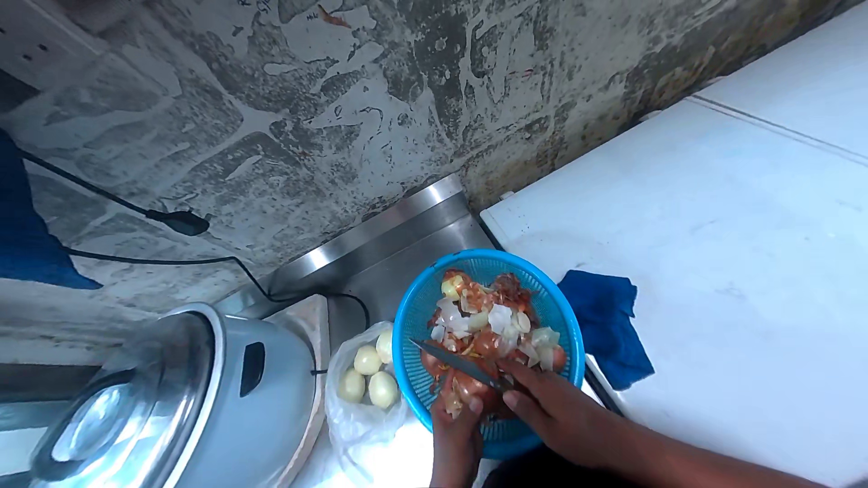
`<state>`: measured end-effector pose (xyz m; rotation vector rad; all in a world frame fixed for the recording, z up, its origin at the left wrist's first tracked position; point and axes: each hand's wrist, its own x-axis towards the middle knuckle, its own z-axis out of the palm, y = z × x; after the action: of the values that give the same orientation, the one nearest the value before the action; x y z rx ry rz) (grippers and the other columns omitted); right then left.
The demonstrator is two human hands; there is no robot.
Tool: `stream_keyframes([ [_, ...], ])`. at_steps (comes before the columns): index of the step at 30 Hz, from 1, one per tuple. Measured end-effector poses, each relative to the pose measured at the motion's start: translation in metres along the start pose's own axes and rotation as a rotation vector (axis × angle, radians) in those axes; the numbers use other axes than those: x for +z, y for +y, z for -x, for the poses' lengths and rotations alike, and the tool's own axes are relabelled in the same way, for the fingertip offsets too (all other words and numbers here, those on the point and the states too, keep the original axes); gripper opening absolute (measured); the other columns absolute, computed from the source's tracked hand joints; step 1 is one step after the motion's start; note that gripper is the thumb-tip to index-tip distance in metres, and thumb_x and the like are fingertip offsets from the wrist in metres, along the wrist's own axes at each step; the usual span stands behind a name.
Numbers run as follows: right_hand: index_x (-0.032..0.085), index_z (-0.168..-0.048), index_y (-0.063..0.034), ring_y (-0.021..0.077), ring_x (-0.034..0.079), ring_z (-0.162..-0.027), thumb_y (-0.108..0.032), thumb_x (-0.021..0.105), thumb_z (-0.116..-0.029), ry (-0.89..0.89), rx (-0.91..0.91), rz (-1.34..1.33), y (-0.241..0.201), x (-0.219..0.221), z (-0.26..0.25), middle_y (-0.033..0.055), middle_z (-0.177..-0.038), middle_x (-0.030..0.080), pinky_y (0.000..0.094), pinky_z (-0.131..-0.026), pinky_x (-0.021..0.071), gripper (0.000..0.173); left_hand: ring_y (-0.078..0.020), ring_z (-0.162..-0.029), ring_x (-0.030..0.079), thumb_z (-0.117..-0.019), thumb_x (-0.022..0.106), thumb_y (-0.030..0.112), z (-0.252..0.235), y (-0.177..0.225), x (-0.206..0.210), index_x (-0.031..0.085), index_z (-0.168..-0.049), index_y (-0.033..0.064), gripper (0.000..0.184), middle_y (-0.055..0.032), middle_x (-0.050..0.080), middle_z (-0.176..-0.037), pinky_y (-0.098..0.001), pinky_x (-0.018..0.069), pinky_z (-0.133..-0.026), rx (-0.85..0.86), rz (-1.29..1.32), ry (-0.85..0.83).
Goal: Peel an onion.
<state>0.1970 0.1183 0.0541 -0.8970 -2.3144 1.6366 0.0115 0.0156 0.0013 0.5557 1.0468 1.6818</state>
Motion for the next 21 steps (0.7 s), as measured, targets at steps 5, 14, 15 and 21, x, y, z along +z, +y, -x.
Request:
stream_keyframes([
  [5,0.042,-0.151,-0.009,0.0286,0.067,-0.088,-0.043,0.038,-0.1083,-0.006,0.051,-0.025,0.0,-0.004,-0.006,0.0155,-0.1,0.066,0.0493,-0.083,0.0553,0.055,-0.0201,-0.099,0.072,-0.0784,0.088,0.023,-0.001,0.0,0.004,0.045,-0.143,-0.0091,0.084,-0.0152,0.071,-0.117,-0.0407,0.0609,-0.088,0.041,-0.147,0.017],
  [14,0.047,-0.149,-0.0135,0.0228,0.068,-0.1,-0.044,0.039,-0.1079,0.027,0.11,-0.165,0.014,-0.001,-0.012,0.0126,-0.115,0.067,0.0455,-0.091,0.0548,0.052,-0.0173,-0.11,0.069,-0.0793,0.082,0.011,0.001,0.009,0.016,0.04,-0.147,-0.0124,0.083,-0.0181,0.064,-0.132,-0.033,0.0587,-0.095,0.137,-0.513,-0.024],
  [15,0.048,-0.148,-0.0131,0.0218,0.067,-0.101,-0.044,0.039,-0.1078,0.045,0.104,-0.187,0.015,0.0,-0.012,0.0123,-0.117,0.067,0.0447,-0.092,0.0547,0.052,-0.0173,-0.112,0.068,-0.0796,0.082,0.012,0.0,0.009,0.017,0.039,-0.148,-0.0123,0.084,-0.0185,0.062,-0.135,-0.0328,0.0578,-0.096,0.139,-0.519,-0.037],
  [21,0.051,-0.147,-0.0121,0.0161,0.068,-0.093,-0.048,0.041,-0.1073,0.202,-0.006,-0.225,0.015,0.002,-0.009,0.0081,-0.11,0.07,0.0397,-0.085,0.0576,0.054,-0.0202,-0.127,0.059,-0.0968,0.066,0.045,-0.011,-0.001,0.011,0.039,-0.149,-0.0083,0.079,-0.0176,0.053,-0.147,-0.0367,0.0517,-0.105,0.261,-0.41,0.054],
])
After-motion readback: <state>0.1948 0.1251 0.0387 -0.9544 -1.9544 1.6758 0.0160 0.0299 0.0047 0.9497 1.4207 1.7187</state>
